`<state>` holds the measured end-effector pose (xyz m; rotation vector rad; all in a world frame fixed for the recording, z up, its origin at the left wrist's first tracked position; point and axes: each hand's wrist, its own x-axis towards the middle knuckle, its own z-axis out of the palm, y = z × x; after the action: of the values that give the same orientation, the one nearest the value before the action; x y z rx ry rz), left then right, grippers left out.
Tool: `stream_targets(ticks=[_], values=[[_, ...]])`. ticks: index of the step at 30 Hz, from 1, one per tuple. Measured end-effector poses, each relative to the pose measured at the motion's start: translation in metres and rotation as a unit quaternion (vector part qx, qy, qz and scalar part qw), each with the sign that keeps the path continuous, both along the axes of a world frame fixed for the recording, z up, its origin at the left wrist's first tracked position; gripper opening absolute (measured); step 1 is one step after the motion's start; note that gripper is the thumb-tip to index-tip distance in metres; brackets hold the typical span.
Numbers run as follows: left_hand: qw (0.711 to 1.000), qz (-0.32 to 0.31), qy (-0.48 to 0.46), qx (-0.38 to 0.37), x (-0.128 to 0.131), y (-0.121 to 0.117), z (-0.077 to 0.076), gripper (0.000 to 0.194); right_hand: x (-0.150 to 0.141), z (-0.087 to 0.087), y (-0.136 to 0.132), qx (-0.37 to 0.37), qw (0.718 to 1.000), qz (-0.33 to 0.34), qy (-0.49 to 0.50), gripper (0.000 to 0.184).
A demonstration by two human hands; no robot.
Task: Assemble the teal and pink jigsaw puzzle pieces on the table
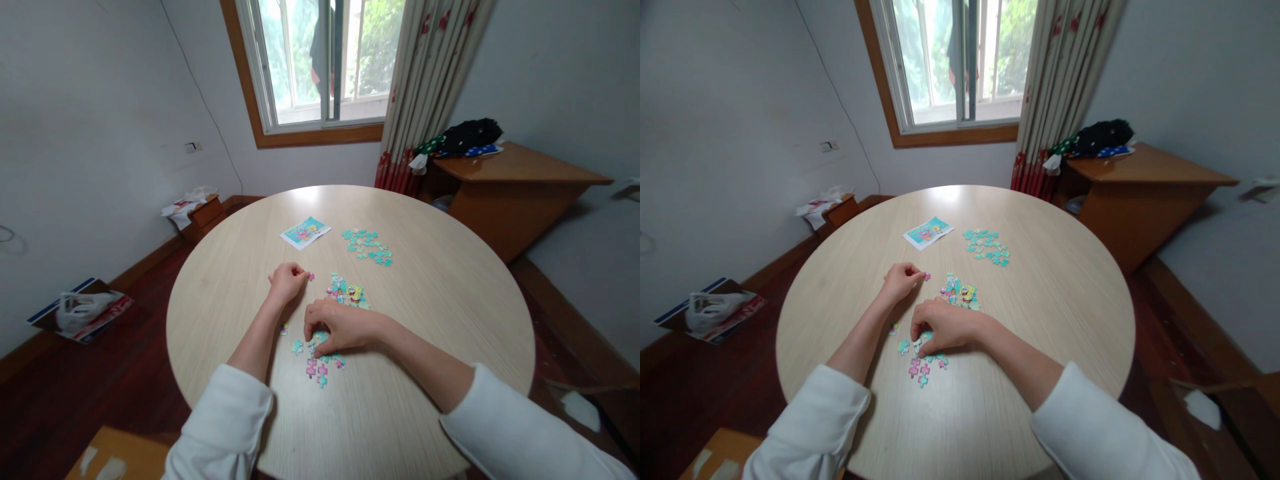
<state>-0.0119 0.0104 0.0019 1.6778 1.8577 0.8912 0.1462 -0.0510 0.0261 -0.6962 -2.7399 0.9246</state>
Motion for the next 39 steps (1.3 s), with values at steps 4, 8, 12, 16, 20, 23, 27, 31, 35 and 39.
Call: stream_targets(ticks=[4, 8, 12, 16, 20, 23, 27, 31, 35, 39], values=[[1.000, 0.004, 0.015, -0.005, 0.001, -0.001, 0.002, 0.017, 0.000, 0.000, 0.000, -0.006, 1.000, -0.004, 0.000, 0.019], [0.999, 0.008, 0.036, -0.014, 0.002, -0.003, 0.004, 0.017, 0.000, -0.001, 0.000, -0.014, 1.000, 0.000, -0.002, 0.020], [0.999, 0.007, 0.043, -0.019, 0.003, -0.003, 0.006, 0.017, -0.001, 0.003, -0.001, -0.020, 1.000, -0.010, -0.007, 0.019], [0.999, 0.008, 0.041, -0.020, 0.003, -0.003, 0.006, 0.017, -0.001, 0.005, -0.003, -0.025, 1.000, -0.012, -0.013, 0.017], [0.999, 0.006, 0.038, -0.019, 0.002, -0.003, 0.005, 0.017, 0.000, 0.004, -0.003, -0.024, 1.000, -0.008, -0.005, 0.017], [0.999, 0.007, 0.037, -0.020, 0.002, -0.003, 0.005, 0.017, 0.000, 0.002, -0.002, -0.037, 0.999, -0.004, 0.005, 0.017], [0.999, 0.014, 0.037, -0.022, 0.002, -0.003, 0.006, 0.018, 0.001, 0.003, -0.002, -0.102, 0.994, -0.001, 0.036, 0.019], [0.999, 0.010, 0.041, -0.018, 0.002, -0.003, 0.006, 0.018, 0.003, 0.004, -0.002, -0.197, 0.975, -0.041, 0.091, 0.013], [0.998, 0.010, 0.054, -0.020, 0.002, -0.004, 0.007, 0.016, 0.004, 0.001, 0.010, -0.218, 0.929, -0.188, 0.233, 0.004], [0.997, 0.017, 0.061, -0.033, 0.003, -0.005, 0.010, 0.017, 0.008, -0.007, 0.029, -0.235, 0.863, -0.276, 0.351, 0.016]])
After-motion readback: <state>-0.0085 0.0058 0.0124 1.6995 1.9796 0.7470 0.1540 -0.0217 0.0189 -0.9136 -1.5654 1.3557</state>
